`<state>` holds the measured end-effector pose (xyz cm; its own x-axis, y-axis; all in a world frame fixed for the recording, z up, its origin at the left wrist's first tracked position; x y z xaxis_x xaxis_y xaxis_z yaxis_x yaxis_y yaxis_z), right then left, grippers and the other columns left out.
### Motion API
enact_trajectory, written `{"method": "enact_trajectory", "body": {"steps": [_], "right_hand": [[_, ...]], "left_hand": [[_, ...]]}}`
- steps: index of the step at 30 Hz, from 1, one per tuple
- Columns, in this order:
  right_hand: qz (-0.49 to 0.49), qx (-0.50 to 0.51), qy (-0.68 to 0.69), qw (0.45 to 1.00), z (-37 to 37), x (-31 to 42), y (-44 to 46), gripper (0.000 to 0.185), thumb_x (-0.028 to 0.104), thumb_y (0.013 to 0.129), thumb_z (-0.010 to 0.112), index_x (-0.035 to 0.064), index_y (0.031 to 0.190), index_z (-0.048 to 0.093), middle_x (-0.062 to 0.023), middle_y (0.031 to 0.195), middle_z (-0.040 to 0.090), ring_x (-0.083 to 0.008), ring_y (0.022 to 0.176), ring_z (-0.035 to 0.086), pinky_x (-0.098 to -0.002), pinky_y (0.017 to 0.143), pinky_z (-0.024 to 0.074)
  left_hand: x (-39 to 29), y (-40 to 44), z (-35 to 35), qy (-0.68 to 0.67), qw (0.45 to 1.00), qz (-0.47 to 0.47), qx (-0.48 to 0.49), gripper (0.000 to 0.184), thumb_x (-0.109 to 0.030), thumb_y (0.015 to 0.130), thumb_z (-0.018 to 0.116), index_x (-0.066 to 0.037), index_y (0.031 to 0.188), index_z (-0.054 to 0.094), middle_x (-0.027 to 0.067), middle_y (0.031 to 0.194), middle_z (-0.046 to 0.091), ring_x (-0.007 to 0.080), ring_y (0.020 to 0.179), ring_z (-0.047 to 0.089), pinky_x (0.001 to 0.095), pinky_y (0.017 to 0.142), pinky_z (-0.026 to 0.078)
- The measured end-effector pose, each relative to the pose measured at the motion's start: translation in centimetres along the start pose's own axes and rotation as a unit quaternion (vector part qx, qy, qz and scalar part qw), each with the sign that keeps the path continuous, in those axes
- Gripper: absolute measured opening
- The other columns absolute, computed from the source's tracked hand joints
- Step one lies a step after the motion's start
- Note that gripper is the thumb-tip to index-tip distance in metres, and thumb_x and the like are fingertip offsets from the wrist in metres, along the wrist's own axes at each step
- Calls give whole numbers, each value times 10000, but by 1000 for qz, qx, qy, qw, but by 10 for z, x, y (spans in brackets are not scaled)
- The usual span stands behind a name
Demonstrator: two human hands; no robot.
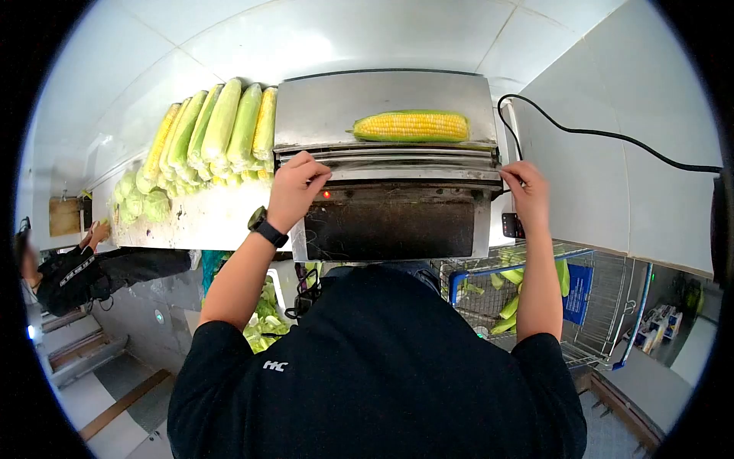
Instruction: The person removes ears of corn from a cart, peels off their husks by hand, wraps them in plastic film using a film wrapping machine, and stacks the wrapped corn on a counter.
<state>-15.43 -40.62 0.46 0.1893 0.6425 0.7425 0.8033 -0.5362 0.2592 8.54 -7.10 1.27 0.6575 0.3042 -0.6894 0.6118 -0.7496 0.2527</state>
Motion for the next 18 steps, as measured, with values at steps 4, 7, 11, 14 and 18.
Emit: {"method": "enact_trajectory", "body": {"steps": [4,7,11,14,18], "right_hand": [[5,-11,2,1000,-29,34,8,73,15,831,715,11,903,709,-84,837,662,-188,745,622,-285,689,494],[-19,-32,7,999,-46,51,24,61,20,830,725,-2,884,709,-65,826,654,-144,733,595,-262,675,477],[10,-71,41,997,-49,40,67,79,54,853,722,-18,881,709,-37,808,658,-97,724,563,-232,662,449],[75,-100,111,986,-31,3,105,127,104,874,709,-19,902,718,-41,789,665,-90,719,572,-234,668,456],[97,-97,95,986,5,-46,158,200,173,869,717,-19,925,724,-48,772,679,-94,708,593,-249,667,476]], "left_hand": [[-20,8,-29,-16,1000,3,2,88,53,783,728,1,841,688,64,796,614,159,722,597,273,633,476],[-34,25,-54,-30,999,18,-22,55,9,800,734,-11,839,701,59,785,615,161,705,608,276,627,487],[-8,59,-63,-86,996,5,-32,29,-34,826,735,-30,830,707,32,808,627,121,715,589,243,650,463],[31,94,-52,-167,982,-75,-52,65,-67,859,725,-6,859,705,23,798,651,101,721,595,229,673,466],[83,132,-25,-238,952,-171,-93,121,-110,879,719,9,899,710,35,785,679,106,717,618,247,686,505]]}}
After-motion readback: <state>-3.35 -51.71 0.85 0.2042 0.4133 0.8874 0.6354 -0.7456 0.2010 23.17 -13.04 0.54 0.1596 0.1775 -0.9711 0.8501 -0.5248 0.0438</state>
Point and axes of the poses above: each hand's wrist, its own y-axis towards the middle knuckle, its own z-axis out of the palm, x = y × z, the point moved 9 cm from there along y, towards the middle knuckle
